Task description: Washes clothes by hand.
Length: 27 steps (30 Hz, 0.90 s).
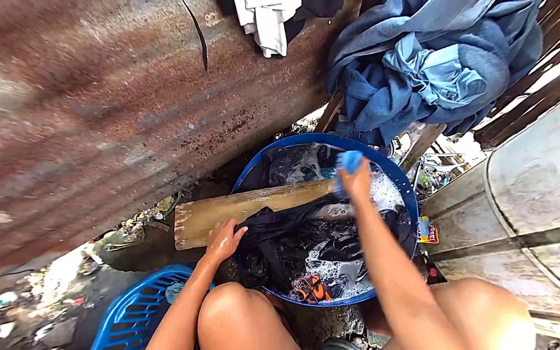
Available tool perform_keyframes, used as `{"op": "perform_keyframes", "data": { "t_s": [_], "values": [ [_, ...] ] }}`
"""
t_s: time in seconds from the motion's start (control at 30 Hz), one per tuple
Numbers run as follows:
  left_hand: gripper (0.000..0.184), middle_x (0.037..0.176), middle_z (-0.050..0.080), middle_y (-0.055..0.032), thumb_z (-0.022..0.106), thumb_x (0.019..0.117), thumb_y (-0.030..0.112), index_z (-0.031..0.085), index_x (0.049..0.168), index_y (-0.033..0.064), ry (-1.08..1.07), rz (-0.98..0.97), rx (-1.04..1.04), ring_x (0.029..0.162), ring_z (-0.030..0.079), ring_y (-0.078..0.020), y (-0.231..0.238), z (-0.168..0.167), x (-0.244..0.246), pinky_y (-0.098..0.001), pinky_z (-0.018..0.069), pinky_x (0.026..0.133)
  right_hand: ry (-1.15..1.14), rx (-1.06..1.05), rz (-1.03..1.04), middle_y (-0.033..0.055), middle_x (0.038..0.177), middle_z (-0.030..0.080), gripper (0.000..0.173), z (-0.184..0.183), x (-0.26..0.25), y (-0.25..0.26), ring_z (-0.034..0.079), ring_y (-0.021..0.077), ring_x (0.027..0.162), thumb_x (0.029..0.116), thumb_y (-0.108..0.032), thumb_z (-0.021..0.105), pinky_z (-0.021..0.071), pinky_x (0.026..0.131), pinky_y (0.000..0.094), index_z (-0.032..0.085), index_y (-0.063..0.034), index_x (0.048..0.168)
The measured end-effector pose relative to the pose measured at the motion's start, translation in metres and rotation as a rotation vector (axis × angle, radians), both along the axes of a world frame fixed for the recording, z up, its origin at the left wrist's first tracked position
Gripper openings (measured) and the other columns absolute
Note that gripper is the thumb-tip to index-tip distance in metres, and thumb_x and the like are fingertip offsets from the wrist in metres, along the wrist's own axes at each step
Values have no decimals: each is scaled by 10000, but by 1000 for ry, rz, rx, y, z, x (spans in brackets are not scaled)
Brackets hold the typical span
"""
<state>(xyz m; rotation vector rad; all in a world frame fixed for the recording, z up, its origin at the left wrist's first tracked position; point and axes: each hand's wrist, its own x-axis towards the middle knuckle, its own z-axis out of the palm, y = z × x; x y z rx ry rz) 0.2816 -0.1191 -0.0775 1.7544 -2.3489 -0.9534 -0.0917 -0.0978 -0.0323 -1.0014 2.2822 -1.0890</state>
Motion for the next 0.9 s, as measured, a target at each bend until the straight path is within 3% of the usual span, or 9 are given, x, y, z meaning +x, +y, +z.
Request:
{"op": "perform_keyframes", "data": {
  "t_s": [0.13,0.2,0.3,0.43,0.53,0.6,0.67,0.73,0.9],
  "values": [
    [456,1330,578,-330,501,1075,296,603,1303,-85,-6,24,-132,1324,464,-527,3,-21,11,-711,268,1103,108,5,583,321,1357,576,758,-22,181,13,613,469,1211,934,-296,744,527,985,612,402,-35,1558],
    [437,1308,597,-328,496,1067,273,624,1280,-86,-5,24,-190,1309,476,-533,0,-30,19,-715,267,1086,238,86,822,298,1373,580,659,-35,204,20,588,460,1243,976,-310,686,494,995,585,451,-120,1562],
    [477,1266,610,-340,496,1059,326,650,1215,-98,25,46,-247,1286,483,-552,3,-39,24,-735,247,1081,344,226,564,294,1365,610,605,-47,109,18,630,483,1204,979,-319,667,527,943,644,508,-106,1522],
    [469,1253,608,-345,510,1048,326,656,1192,-96,60,54,-240,1289,468,-560,1,-45,20,-745,219,1076,277,377,58,411,1448,453,748,-66,-34,19,532,606,1248,979,-331,679,475,942,727,347,-53,1589],
    [482,1253,610,-338,516,1045,348,658,1195,-88,51,65,-246,1287,465,-557,-1,-44,18,-740,217,1077,256,296,66,373,1386,536,729,-61,38,12,586,555,1211,952,-321,700,513,929,690,399,-16,1542],
    [482,1260,606,-342,518,1045,343,658,1201,-91,60,72,-252,1293,460,-558,-1,-45,19,-742,208,1084,185,217,341,318,1318,606,685,-51,140,18,635,478,1169,955,-332,701,541,937,620,450,-15,1508],
    [482,1290,591,-359,510,1050,320,646,1220,-110,75,69,-253,1314,445,-573,-1,-45,24,-748,195,1095,131,233,633,304,1393,571,655,-41,192,24,594,464,1255,999,-339,655,503,1001,594,439,-56,1549],
    [480,1294,590,-359,504,1055,314,646,1216,-116,86,67,-247,1311,451,-568,2,-47,29,-737,200,1101,165,291,637,293,1417,562,665,-45,159,29,593,471,1258,1002,-373,650,514,970,629,428,-95,1564],
    [450,1253,615,-335,541,1038,319,672,1176,-89,116,61,-253,1288,466,-551,-3,-48,24,-728,199,1097,266,375,94,395,1425,491,743,-68,-20,32,543,588,1251,980,-346,680,476,947,719,364,-23,1571]
  ]
}}
